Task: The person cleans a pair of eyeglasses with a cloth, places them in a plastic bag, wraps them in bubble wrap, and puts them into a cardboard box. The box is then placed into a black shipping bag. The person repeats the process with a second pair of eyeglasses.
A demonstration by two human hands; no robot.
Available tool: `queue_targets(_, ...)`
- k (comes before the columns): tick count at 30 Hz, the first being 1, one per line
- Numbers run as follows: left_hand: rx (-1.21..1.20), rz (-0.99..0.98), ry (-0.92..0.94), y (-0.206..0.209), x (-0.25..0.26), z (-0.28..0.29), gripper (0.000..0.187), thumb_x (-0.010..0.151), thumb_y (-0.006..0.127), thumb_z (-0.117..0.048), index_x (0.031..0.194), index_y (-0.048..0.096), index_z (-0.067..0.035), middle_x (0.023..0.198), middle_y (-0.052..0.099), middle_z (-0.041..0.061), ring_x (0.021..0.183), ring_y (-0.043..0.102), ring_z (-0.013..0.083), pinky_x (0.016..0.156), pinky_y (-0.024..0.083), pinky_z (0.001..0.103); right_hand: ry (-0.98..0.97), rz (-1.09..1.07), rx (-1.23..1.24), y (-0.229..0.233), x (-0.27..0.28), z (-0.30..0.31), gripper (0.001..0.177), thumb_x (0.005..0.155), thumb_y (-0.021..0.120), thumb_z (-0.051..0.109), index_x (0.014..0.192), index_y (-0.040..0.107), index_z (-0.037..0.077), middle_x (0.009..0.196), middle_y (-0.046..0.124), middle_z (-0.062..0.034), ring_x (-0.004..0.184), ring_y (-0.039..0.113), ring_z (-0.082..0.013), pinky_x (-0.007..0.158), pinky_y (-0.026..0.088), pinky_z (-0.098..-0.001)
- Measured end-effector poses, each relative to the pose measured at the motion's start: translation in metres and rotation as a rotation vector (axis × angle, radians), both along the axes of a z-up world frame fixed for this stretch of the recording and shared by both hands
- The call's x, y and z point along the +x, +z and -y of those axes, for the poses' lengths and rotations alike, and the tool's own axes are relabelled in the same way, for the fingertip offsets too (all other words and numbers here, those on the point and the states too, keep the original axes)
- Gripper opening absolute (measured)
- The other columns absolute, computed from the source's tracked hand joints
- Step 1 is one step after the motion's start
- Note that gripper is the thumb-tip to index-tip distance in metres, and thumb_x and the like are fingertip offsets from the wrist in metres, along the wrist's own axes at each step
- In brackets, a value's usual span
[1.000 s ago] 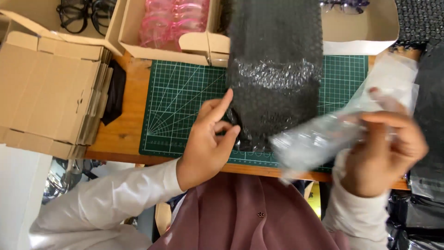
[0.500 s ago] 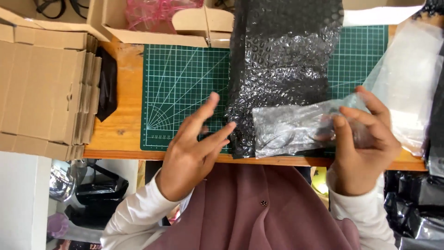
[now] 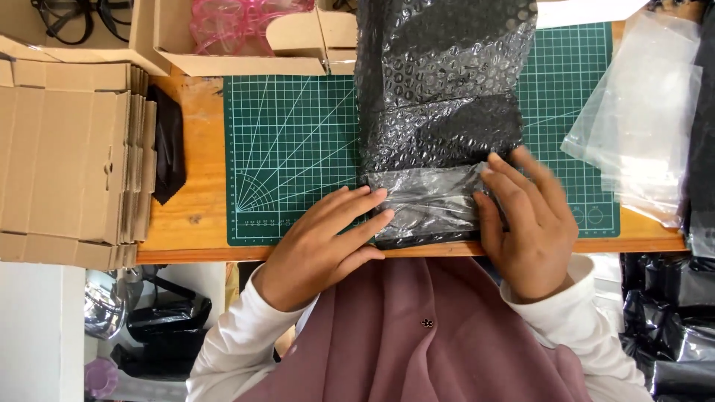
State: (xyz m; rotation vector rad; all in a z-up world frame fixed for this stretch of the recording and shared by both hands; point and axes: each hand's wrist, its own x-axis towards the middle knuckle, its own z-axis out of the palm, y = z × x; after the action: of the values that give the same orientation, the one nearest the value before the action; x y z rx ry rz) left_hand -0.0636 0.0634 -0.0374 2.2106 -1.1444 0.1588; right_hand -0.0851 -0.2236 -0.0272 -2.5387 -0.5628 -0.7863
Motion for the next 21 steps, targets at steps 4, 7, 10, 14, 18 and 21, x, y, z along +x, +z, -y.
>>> queue_targets(4, -0.055, 0.046, 0.002, 0.0, 0.001, 0.001, 0.052, 0.087, 0.091, -0.021, 0.129, 0.066, -0.002, 0.14, 0.062, 0.019, 0.13, 0.061, 0.0387, 0.116, 0.049, 0.055, 0.091, -0.002, -0.087, -0.004, 0.0, 0.01, 0.018, 0.104, 0.068, 0.006, 0.118, 0.069, -0.006, 0.136, 0.065, -0.0271, 0.133, 0.057, -0.0518, 0.111, 0.052, -0.0549)
queue_targets(7, -0.095, 0.087, 0.013, -0.004, 0.0, 0.001, 0.053, 0.084, 0.095, -0.019, 0.126, 0.066, -0.001, 0.138, 0.063, 0.018, 0.13, 0.061, 0.0371, 0.114, 0.051, 0.055, 0.199, 0.035, 0.035, -0.006, -0.007, 0.01, 0.01, 0.1, 0.068, -0.005, 0.106, 0.065, -0.012, 0.128, 0.059, -0.0358, 0.117, 0.066, -0.0482, 0.099, 0.059, -0.0516)
queue_targets(10, -0.151, 0.082, 0.011, -0.002, -0.001, 0.005, 0.049, 0.085, 0.094, -0.012, 0.123, 0.066, 0.003, 0.135, 0.065, 0.021, 0.128, 0.063, 0.0394, 0.113, 0.052, 0.057, 0.273, 0.024, -0.058, -0.005, -0.006, 0.012, 0.013, 0.101, 0.062, -0.003, 0.108, 0.068, -0.012, 0.121, 0.065, -0.0306, 0.114, 0.069, -0.0501, 0.104, 0.059, -0.0545)
queue_targets(14, -0.107, 0.19, -0.019, 0.001, 0.0, 0.009, 0.046, 0.089, 0.092, -0.008, 0.123, 0.066, 0.007, 0.135, 0.063, 0.026, 0.124, 0.067, 0.0377, 0.11, 0.056, 0.055, 0.296, -0.121, -0.069, 0.005, -0.01, 0.018, 0.038, 0.096, 0.071, 0.018, 0.119, 0.065, -0.012, 0.134, 0.06, -0.0321, 0.127, 0.062, -0.0541, 0.11, 0.055, -0.0565)
queue_targets(18, -0.074, 0.327, 0.015, 0.001, 0.001, 0.013, 0.023, 0.098, 0.081, -0.008, 0.111, 0.072, 0.009, 0.128, 0.067, 0.025, 0.116, 0.07, 0.0339, 0.106, 0.059, 0.046, 0.33, -0.14, -0.097, 0.007, -0.012, 0.021, 0.057, 0.088, 0.081, 0.035, 0.124, 0.064, -0.005, 0.137, 0.056, -0.0297, 0.13, 0.06, -0.053, 0.112, 0.054, -0.0598)
queue_targets(21, -0.128, 0.329, 0.007, 0.005, 0.003, 0.014, 0.019, 0.097, 0.08, -0.006, 0.103, 0.07, 0.009, 0.123, 0.069, 0.025, 0.109, 0.071, 0.0348, 0.1, 0.061, 0.047, 0.358, -0.11, -0.12, 0.005, -0.013, 0.025, 0.054, 0.089, 0.081, 0.035, 0.123, 0.064, -0.003, 0.134, 0.058, -0.0299, 0.127, 0.063, -0.0525, 0.107, 0.057, -0.0578)
